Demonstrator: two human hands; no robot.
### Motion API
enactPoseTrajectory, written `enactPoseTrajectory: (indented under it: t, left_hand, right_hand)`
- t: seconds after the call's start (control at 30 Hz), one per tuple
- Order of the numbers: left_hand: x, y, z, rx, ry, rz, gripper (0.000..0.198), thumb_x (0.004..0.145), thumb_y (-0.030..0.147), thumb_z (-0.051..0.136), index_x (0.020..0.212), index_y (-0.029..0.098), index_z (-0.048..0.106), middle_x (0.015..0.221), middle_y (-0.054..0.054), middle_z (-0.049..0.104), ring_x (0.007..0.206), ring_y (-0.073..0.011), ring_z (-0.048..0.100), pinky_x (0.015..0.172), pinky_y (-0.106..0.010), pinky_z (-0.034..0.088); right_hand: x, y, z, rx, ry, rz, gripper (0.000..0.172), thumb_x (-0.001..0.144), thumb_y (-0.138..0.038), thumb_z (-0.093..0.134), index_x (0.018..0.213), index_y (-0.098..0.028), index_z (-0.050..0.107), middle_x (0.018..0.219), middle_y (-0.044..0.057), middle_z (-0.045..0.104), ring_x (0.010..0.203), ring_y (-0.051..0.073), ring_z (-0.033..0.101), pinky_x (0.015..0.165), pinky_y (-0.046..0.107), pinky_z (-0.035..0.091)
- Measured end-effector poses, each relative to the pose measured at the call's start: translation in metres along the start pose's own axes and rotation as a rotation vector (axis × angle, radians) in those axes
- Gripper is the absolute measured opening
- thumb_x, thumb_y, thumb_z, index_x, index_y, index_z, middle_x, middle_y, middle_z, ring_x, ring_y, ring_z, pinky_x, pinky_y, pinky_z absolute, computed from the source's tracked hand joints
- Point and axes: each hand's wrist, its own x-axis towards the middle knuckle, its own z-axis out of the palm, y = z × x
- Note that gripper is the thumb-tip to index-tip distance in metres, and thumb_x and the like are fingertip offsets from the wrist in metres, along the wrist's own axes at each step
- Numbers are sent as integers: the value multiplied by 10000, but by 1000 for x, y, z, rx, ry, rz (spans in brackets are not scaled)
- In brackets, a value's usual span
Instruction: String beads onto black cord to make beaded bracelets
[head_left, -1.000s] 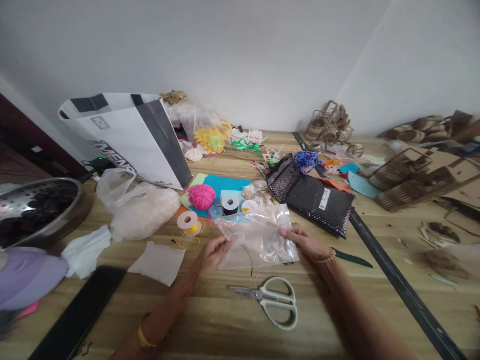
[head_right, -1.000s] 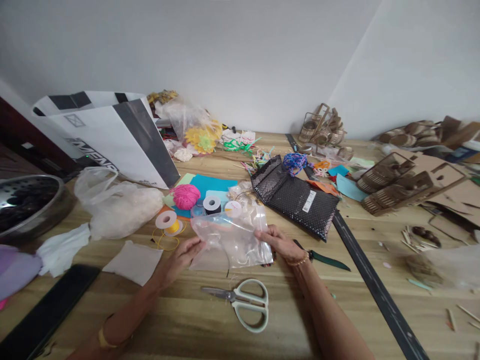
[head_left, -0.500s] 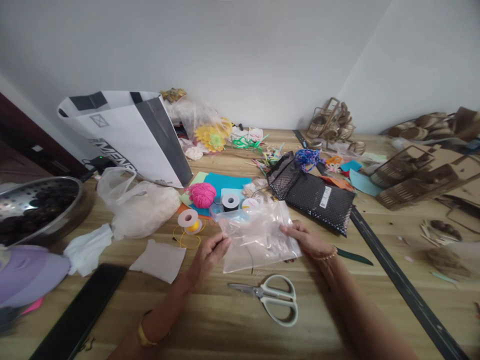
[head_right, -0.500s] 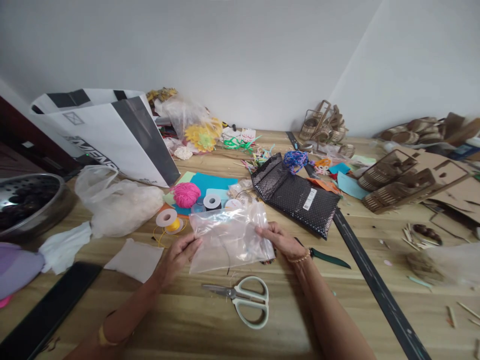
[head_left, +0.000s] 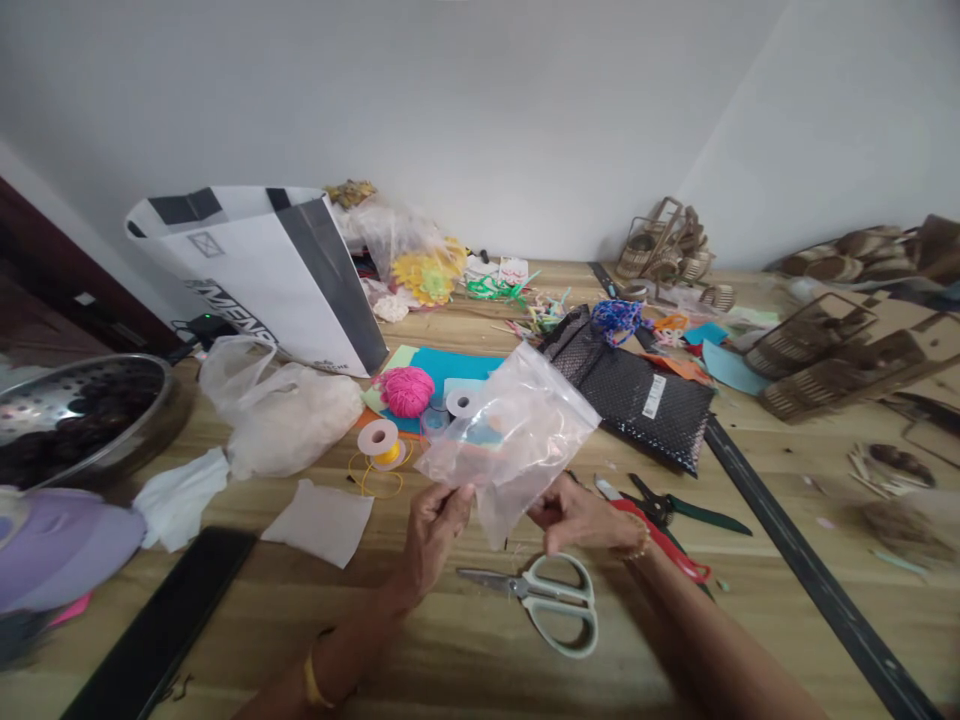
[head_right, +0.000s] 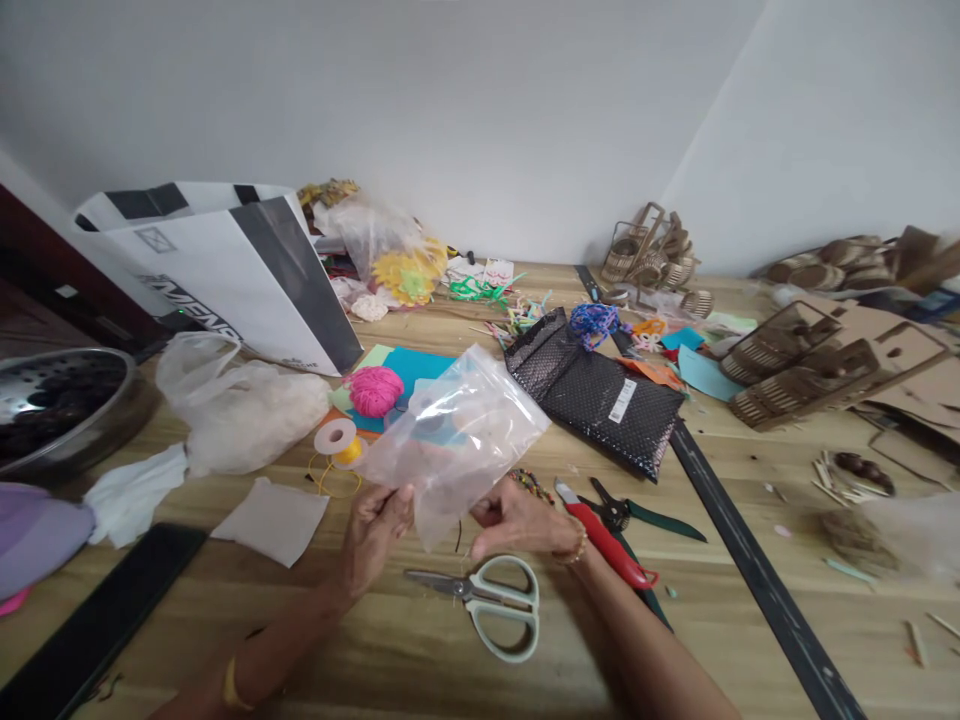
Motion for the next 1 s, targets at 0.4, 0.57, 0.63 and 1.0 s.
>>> enactPoseTrajectory:
  t: [0.4,0.57,0.63,1.0]
  left_hand:
    - [5,-4,-4,57,-71,-47,504,728,639,614,583,166,515,486,59,318,468,-81,280,459,-240,227]
    - [6,-5,-13,57,-132,-33,563,755,673,558,816,124,669,510,69,276,484,-82,244,467,-230,204]
    - [6,-5,-15,94,-113,-46,570,798,665,505,787,122,678,509,67,253,487,-86,244,474,-232,204]
    - [9,2,-30,176,-116,-78,500,790,613,556,623,142,562,567,39,318,540,-86,278,501,-243,226]
  right_hand:
    - [7,-2,26,-68,101,36,421,848,-538,579,688,-150,594,484,-85,285,428,53,216,408,207,150]
    - [8,-7,23,-226,61,-49,371,898,-471,541,768,-133,620,572,-62,330,522,68,272,474,205,208]
    - [8,-7,21,-269,40,-72,372,912,-459,522,750,-134,604,596,-55,337,550,73,292,499,206,233]
    - [-2,-10,-6,-554,86,-77,461,926,-429,493,563,-170,377,576,-55,299,532,70,275,492,218,221]
